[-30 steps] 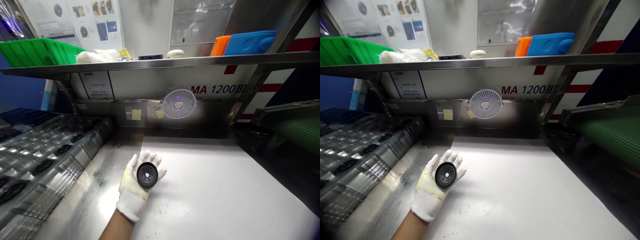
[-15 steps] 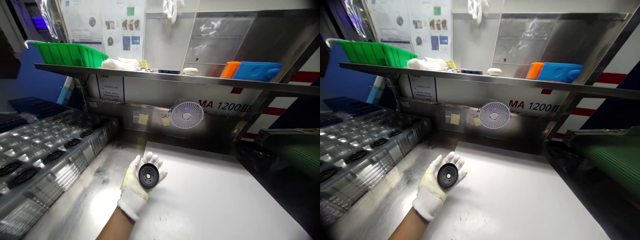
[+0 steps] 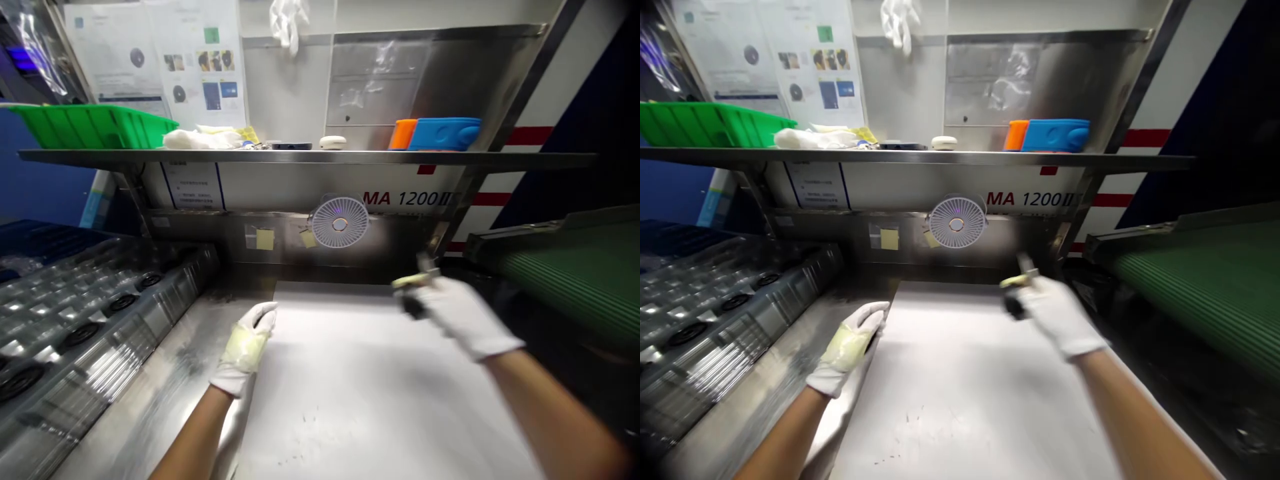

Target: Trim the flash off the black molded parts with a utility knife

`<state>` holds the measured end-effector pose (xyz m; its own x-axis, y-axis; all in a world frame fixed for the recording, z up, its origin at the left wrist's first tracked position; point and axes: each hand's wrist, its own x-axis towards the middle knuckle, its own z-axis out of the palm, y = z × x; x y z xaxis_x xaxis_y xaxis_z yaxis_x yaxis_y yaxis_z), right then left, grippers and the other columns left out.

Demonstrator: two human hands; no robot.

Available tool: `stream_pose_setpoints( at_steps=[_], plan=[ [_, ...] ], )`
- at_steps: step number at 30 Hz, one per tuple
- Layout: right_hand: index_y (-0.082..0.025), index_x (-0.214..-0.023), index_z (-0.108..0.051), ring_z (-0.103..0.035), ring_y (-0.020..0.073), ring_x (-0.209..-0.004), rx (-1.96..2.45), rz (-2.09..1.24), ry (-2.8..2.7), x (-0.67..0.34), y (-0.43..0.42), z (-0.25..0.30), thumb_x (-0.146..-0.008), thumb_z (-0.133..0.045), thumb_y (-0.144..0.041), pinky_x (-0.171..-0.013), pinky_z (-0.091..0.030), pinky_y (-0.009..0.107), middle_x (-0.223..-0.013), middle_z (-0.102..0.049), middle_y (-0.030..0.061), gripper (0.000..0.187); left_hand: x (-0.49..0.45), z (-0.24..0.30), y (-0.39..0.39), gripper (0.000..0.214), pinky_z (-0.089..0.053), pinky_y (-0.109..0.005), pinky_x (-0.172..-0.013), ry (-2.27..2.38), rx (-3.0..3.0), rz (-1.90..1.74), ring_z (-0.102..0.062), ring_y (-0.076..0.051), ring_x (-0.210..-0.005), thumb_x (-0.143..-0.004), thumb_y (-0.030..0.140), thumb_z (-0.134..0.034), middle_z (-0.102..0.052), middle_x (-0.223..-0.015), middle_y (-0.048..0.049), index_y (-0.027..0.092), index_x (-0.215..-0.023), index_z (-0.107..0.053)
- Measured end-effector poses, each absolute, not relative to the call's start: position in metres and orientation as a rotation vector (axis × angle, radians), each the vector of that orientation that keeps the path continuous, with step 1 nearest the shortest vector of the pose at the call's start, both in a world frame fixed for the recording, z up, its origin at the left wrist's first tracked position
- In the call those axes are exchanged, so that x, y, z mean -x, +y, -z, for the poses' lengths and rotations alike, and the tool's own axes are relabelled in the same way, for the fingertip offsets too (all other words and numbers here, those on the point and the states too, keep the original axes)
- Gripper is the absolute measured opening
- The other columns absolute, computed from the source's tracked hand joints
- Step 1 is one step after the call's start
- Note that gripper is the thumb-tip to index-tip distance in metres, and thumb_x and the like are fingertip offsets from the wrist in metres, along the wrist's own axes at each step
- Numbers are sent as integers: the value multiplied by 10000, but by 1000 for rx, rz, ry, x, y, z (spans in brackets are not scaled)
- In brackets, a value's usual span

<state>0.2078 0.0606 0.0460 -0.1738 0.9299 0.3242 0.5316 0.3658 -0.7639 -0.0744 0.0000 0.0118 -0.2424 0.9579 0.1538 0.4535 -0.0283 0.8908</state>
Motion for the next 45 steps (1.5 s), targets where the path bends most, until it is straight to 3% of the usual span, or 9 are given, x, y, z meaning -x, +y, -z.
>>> stream_pose_setpoints(
  at_steps=[4, 8, 12, 15, 16, 19, 27, 34, 45],
  plan=[
    [-114, -725, -590, -493, 89, -382, 1311, -998, -1683, -161, 52, -5, -814, -464, -224, -361, -387, 176, -504, -537, -18, 189, 122, 11, 12, 265, -289, -491, -918, 2147, -1808, -883, -480, -308, -1026, -738, 267, -488, -581, -1051, -112, 211, -946, -642],
    [-150, -707, -543, -528, 117, -450, 1257, -1185, -1547, -123, 38, 23, -781, -433, -243, -384, -421, 190, -585, -540, 2, 163, 163, 23, 13, 221, -320, -524, -858, 2233, -1886, -674, -522, -326, -925, -713, 230, -502, -611, -896, -136, 178, -854, -664],
    [-180, -745, -533, -537, 138, -546, 1257, -1206, -1428, -127, 28, 27, -787, -432, -288, -425, -425, 198, -634, -530, -4, 154, 140, 18, 15, 269, -245, -477, -969, 2209, -1905, -714, -444, -314, -1096, -732, 260, -509, -576, -1070, -142, 168, -950, -638],
    [-201, -796, -541, -540, 145, -614, 1267, -1125, -1382, -134, 22, 24, -810, -427, -309, -487, -434, 210, -693, -556, -6, 158, 76, 6, 15, 350, -303, -330, -978, 1931, -1790, -883, -447, -202, -1135, -811, 364, -432, -535, -1193, -72, 227, -1108, -557],
    [-206, -797, -541, -542, 148, -631, 1274, -1067, -1395, -135, 21, 24, -819, -426, -313, -516, -435, 218, -704, -565, -8, 158, 51, 2, 13, 367, -317, -310, -971, 1571, -1496, -1020, -444, -195, -1145, -808, 373, -457, -524, -1216, -71, 222, -1130, -544],
    [-209, -749, -522, -538, 154, -652, 1334, -845, -1541, -135, 18, 22, -829, -445, -297, -585, -415, 243, -699, -572, -13, 142, -11, -7, 7, 399, -441, -370, -842, 1111, -893, -1116, -553, -235, -996, -788, 463, -472, -606, -1065, -89, 199, -1068, -578],
    [-212, -854, -483, -515, 131, -640, 1240, -825, -1636, -138, 4, 5, -910, -332, -334, -617, -408, 247, -737, -542, -12, 201, -4, 7, 12, 189, -484, -407, -742, 686, -72, -1209, -594, -211, -858, -761, 316, -565, -616, -891, -44, 184, -895, -581],
    [-204, -764, -561, -502, 129, -642, 1264, -895, -1901, -129, -1, 12, -840, -399, -189, -593, -383, 232, -720, -545, -11, 180, 21, -1, 15, 142, -480, -299, -677, 514, -270, -1419, -557, -152, -742, -736, 123, -545, -543, -771, -24, 162, -866, -586],
    [-225, -781, -495, -486, 122, -591, 1473, -473, -2095, -120, -8, 11, -929, -327, -343, -546, -291, 230, -690, -559, -32, 253, 2, -7, 4, 92, -466, -298, -696, 618, -300, -1528, -527, -127, -686, -728, 164, -518, -507, -704, -11, 156, -810, -559]
  ],
)
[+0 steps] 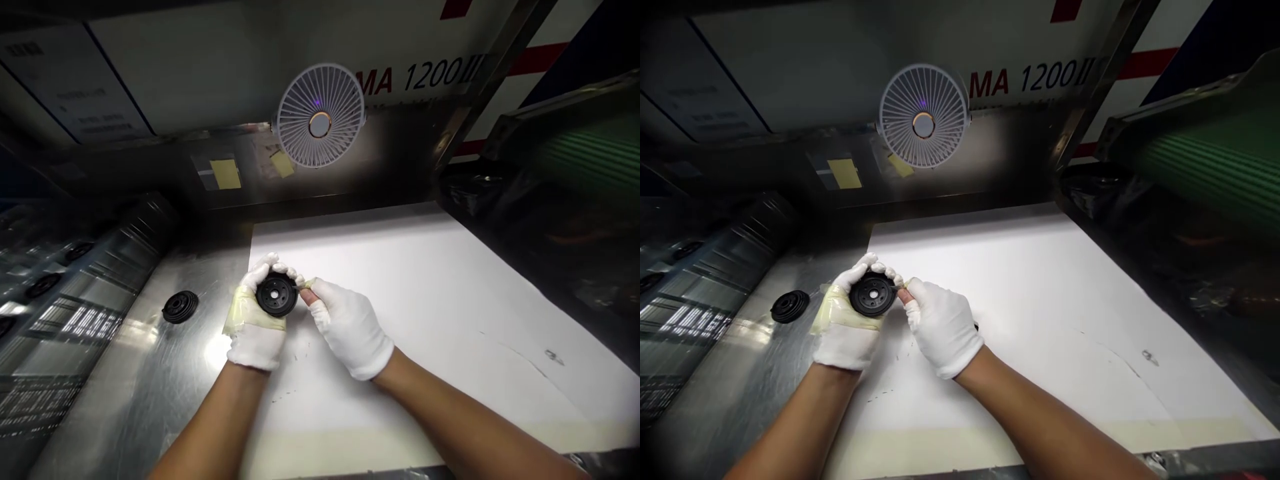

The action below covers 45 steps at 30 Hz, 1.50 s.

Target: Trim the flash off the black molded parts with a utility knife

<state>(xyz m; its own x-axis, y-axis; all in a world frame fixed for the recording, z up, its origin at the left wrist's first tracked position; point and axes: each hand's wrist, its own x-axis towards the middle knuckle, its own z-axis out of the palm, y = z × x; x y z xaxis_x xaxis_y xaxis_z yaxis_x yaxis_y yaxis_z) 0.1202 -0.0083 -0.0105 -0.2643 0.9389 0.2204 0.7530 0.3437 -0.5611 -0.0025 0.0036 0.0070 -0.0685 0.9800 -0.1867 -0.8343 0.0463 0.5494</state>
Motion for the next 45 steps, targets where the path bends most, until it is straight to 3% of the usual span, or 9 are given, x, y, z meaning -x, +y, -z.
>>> stream_pose_setpoints(
  at_steps=[17, 22, 24, 28, 34, 39, 45],
  plan=[
    [-213, -780, -501, -483, 120, -594, 1398, -572, -2119, -101, -25, 14, -926, -328, -311, -552, -295, 228, -727, -567, -20, 247, 5, -7, 5, 61, -470, -280, -694, 611, -255, -1677, -533, -109, -669, -732, 137, -506, -499, -674, 1, 163, -773, -542],
    [-215, -866, -513, -527, 136, -655, 1338, -708, -2035, -107, -21, 15, -934, -307, -295, -607, -344, 229, -756, -584, -10, 231, 10, -6, 4, 256, -485, -421, -735, 684, -319, -1499, -584, -237, -873, -729, 215, -482, -597, -902, -92, 164, -962, -575],
    [-222, -923, -514, -539, 140, -694, 1316, -724, -2002, -112, -18, 14, -934, -310, -284, -624, -353, 230, -796, -591, -9, 214, 11, -7, 3, 304, -489, -433, -713, 739, -323, -1452, -592, -255, -849, -712, 206, -465, -602, -893, -110, 146, -989, -576],
    [-223, -839, -511, -500, 129, -600, 1415, -609, -2009, -119, -14, 10, -935, -306, -329, -556, -317, 228, -683, -553, -30, 249, 10, -10, 4, 166, -492, -343, -684, 729, -346, -1484, -567, -161, -666, -717, 167, -483, -545, -688, -36, 133, -846, -583],
    [-229, -843, -511, -490, 120, -590, 1423, -490, -2124, -118, -16, 8, -933, -320, -324, -543, -285, 227, -729, -575, -26, 232, 6, -11, 2, 43, -483, -281, -686, 710, -406, -1545, -546, -119, -672, -737, 160, -569, -518, -685, -6, 149, -778, -574],
    [-225, -833, -510, -495, 125, -595, 1442, -447, -2167, -110, -22, 9, -924, -341, -301, -542, -282, 232, -727, -582, -23, 206, 4, -10, 1, 80, -478, -280, -682, 745, -387, -1694, -535, -102, -652, -725, 163, -594, -518, -675, 4, 153, -800, -567],
    [-219, -816, -512, -518, 134, -631, 1358, -504, -2171, -104, -27, 10, -931, -324, -323, -571, -320, 234, -753, -589, -17, 244, 5, -5, 1, 258, -471, -339, -777, 758, -408, -1751, -582, -134, -737, -710, 136, -566, -575, -742, -5, 187, -963, -562]
  ],
)
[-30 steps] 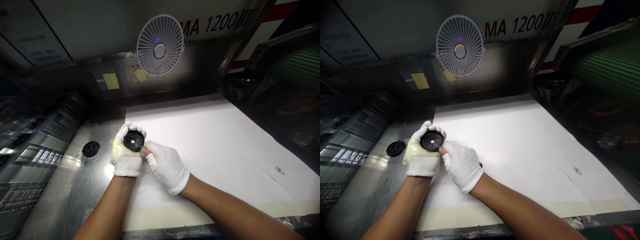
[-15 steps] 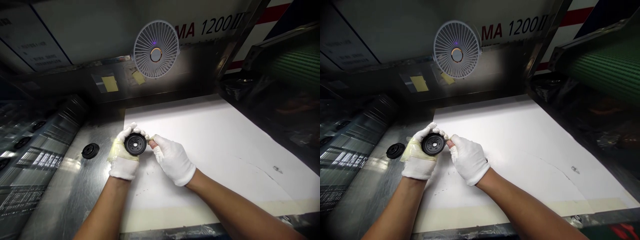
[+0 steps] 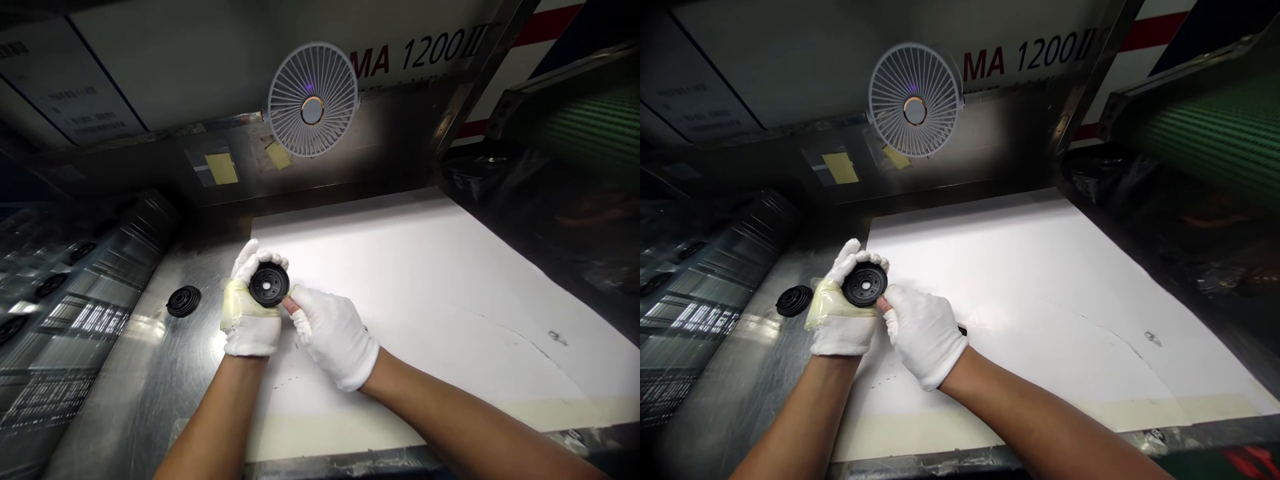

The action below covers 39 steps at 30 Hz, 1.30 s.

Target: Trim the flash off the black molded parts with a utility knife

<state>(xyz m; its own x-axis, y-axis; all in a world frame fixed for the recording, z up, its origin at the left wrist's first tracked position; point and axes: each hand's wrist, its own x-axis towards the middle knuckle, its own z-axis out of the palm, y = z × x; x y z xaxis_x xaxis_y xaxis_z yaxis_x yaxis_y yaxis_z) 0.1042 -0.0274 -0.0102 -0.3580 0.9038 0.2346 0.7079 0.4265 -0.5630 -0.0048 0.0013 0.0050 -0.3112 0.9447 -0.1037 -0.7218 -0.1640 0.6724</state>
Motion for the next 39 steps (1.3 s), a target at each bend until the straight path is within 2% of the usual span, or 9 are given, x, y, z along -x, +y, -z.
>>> stream_pose_setpoints(
  at_steps=[3, 5, 8, 12, 21, 24, 28, 33, 39],
  plan=[
    [-220, -845, -523, -530, 143, -649, 1371, -507, -2149, -108, -26, 10, -928, -332, -290, -584, -321, 241, -759, -599, -16, 220, 9, -4, 1, 345, -470, -433, -776, 719, -371, -1526, -584, -234, -891, -715, 182, -520, -604, -933, -92, 173, -1059, -546],
    [-224, -899, -534, -544, 150, -676, 1384, -526, -2132, -111, -24, 10, -929, -328, -291, -588, -325, 242, -784, -607, -6, 219, 11, -4, 1, 339, -479, -448, -730, 689, -362, -1438, -586, -253, -864, -720, 215, -487, -599, -911, -105, 158, -1048, -554],
    [-229, -945, -536, -548, 155, -673, 1439, -528, -2106, -114, -21, 11, -932, -314, -316, -581, -333, 242, -788, -609, 5, 239, 9, -6, 1, 235, -487, -370, -686, 666, -362, -1479, -573, -175, -708, -713, 195, -490, -560, -737, -46, 151, -927, -578],
    [-224, -857, -526, -519, 146, -600, 1491, -453, -2106, -111, -22, 14, -930, -315, -327, -555, -309, 242, -719, -592, -6, 246, 6, -7, 3, 69, -474, -288, -649, 658, -315, -1572, -533, -117, -637, -733, 178, -526, -509, -661, -3, 157, -791, -557],
    [-216, -803, -492, -507, 129, -630, 1403, -450, -2155, -102, -30, 10, -927, -331, -298, -561, -291, 237, -762, -586, -22, 219, 1, -9, 3, 35, -463, -277, -693, 666, -316, -1728, -528, -107, -649, -743, 188, -565, -507, -643, 12, 161, -757, -547],
    [-221, -815, -497, -510, 133, -637, 1385, -454, -2161, -103, -30, 11, -928, -329, -286, -565, -300, 242, -774, -591, -26, 214, 2, -9, 2, 89, -467, -323, -758, 658, -337, -1685, -555, -125, -698, -732, 172, -555, -541, -680, -1, 167, -820, -565],
    [-230, -892, -507, -531, 143, -659, 1418, -467, -2122, -109, -27, 13, -935, -317, -302, -580, -316, 248, -785, -598, -27, 208, 8, -7, 0, 284, -477, -444, -735, 739, -393, -1464, -588, -245, -837, -712, 216, -505, -609, -862, -96, 146, -976, -582],
    [-234, -890, -494, -536, 137, -651, 1469, -478, -2086, -113, -23, 15, -937, -313, -309, -575, -320, 241, -759, -591, -35, 201, 8, -7, 2, 113, -483, -317, -649, 666, -358, -1509, -547, -141, -652, -729, 173, -508, -536, -678, -24, 136, -808, -580],
    [-227, -816, -485, -522, 135, -647, 1428, -436, -2127, -101, -31, 14, -924, -348, -295, -563, -302, 245, -772, -590, -36, 187, 3, -9, 5, 36, -467, -264, -654, 648, -319, -1670, -523, -102, -638, -752, 179, -552, -509, -652, 8, 144, -743, -552]
  ],
)
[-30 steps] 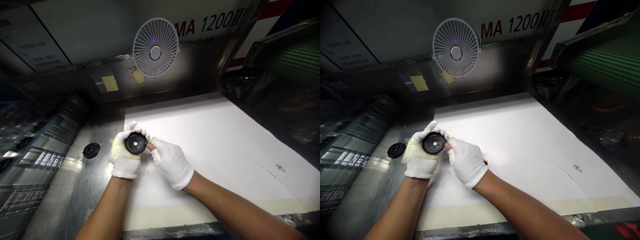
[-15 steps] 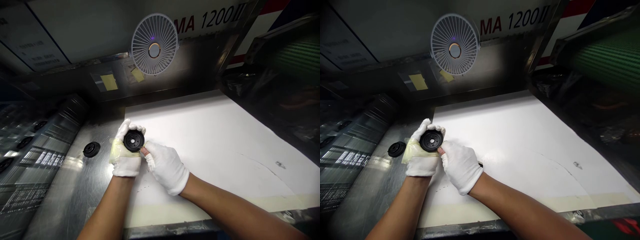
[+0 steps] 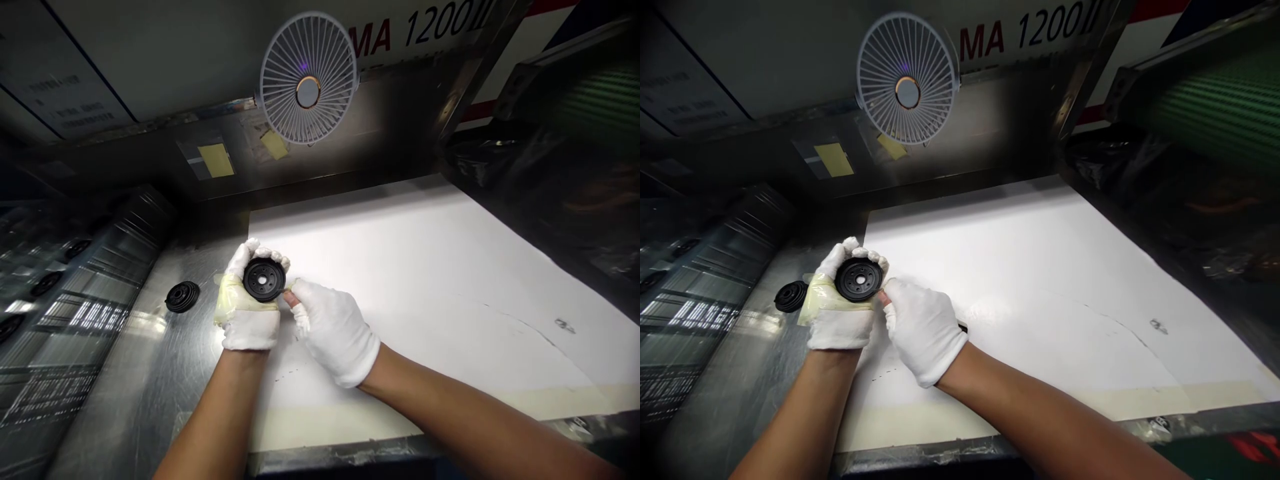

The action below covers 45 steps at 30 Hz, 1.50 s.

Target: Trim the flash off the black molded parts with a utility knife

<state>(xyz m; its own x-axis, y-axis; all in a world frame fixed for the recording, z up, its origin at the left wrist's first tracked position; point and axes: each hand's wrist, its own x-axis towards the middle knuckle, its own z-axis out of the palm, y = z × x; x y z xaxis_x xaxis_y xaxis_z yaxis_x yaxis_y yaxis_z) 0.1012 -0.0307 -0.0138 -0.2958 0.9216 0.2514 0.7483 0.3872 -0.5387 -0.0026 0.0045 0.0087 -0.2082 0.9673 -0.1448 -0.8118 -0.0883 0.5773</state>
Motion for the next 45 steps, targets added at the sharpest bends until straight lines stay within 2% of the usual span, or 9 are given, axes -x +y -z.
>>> stream_pose_setpoints(
  at_steps=[3, 8, 14, 19, 24, 28, 32, 38, 45],
  plan=[
    [-226, -823, -499, -525, 135, -648, 1384, -470, -2150, -98, -34, 12, -927, -335, -293, -569, -308, 246, -766, -596, -32, 205, 2, -7, 3, 45, -469, -275, -721, 629, -338, -1734, -542, -104, -682, -748, 154, -545, -531, -674, 7, 147, -787, -567],
    [-230, -873, -518, -532, 139, -654, 1394, -484, -2127, -105, -31, 12, -933, -323, -275, -581, -319, 247, -764, -599, -28, 209, 8, -4, -1, 310, -474, -451, -744, 688, -425, -1499, -566, -271, -921, -736, 217, -485, -598, -944, -111, 152, -1027, -570],
    [-239, -939, -519, -545, 147, -670, 1495, -463, -2074, -111, -25, 14, -932, -323, -303, -590, -328, 246, -783, -600, -17, 206, 7, -6, 1, 118, -476, -311, -648, 637, -374, -1522, -546, -142, -665, -750, 185, -499, -535, -688, -27, 135, -819, -580],
    [-230, -829, -501, -522, 137, -627, 1473, -393, -2117, -104, -29, 15, -924, -344, -295, -555, -306, 248, -744, -585, -36, 194, 3, -6, 3, 58, -461, -268, -645, 623, -343, -1626, -525, -110, -646, -760, 192, -540, -512, -660, -4, 137, -760, -559],
    [-228, -804, -498, -532, 142, -652, 1436, -394, -2151, -101, -32, 16, -923, -349, -292, -575, -310, 257, -745, -586, -39, 201, 1, -5, 2, 57, -465, -309, -745, 662, -361, -1694, -541, -118, -693, -750, 187, -541, -527, -671, 4, 159, -794, -563],
    [-227, -854, -520, -537, 143, -652, 1449, -439, -2136, -107, -30, 15, -931, -331, -291, -585, -326, 255, -756, -594, -31, 214, 6, -6, -1, 264, -468, -441, -760, 702, -436, -1482, -575, -234, -872, -729, 210, -492, -600, -881, -82, 159, -974, -577],
    [-238, -982, -518, -553, 141, -712, 1465, -487, -2096, -113, -26, 14, -930, -336, -272, -615, -342, 245, -846, -611, -20, 193, 8, -6, 0, 203, -483, -361, -684, 665, -406, -1459, -574, -178, -725, -730, 197, -485, -574, -757, -56, 141, -897, -587],
    [-222, -851, -520, -541, 149, -686, 1466, -422, -2138, -103, -32, 15, -925, -342, -296, -587, -321, 254, -791, -600, -17, 207, 3, -3, 5, 47, -466, -265, -669, 652, -328, -1610, -534, -104, -638, -743, 208, -564, -515, -648, 10, 162, -751, -556],
    [-221, -842, -522, -539, 144, -654, 1425, -460, -2163, -104, -33, 15, -932, -321, -285, -579, -325, 253, -767, -601, -23, 230, 6, -4, -1, 190, -465, -392, -780, 663, -442, -1558, -569, -190, -840, -743, 181, -488, -572, -790, -39, 163, -912, -573]
  ],
)
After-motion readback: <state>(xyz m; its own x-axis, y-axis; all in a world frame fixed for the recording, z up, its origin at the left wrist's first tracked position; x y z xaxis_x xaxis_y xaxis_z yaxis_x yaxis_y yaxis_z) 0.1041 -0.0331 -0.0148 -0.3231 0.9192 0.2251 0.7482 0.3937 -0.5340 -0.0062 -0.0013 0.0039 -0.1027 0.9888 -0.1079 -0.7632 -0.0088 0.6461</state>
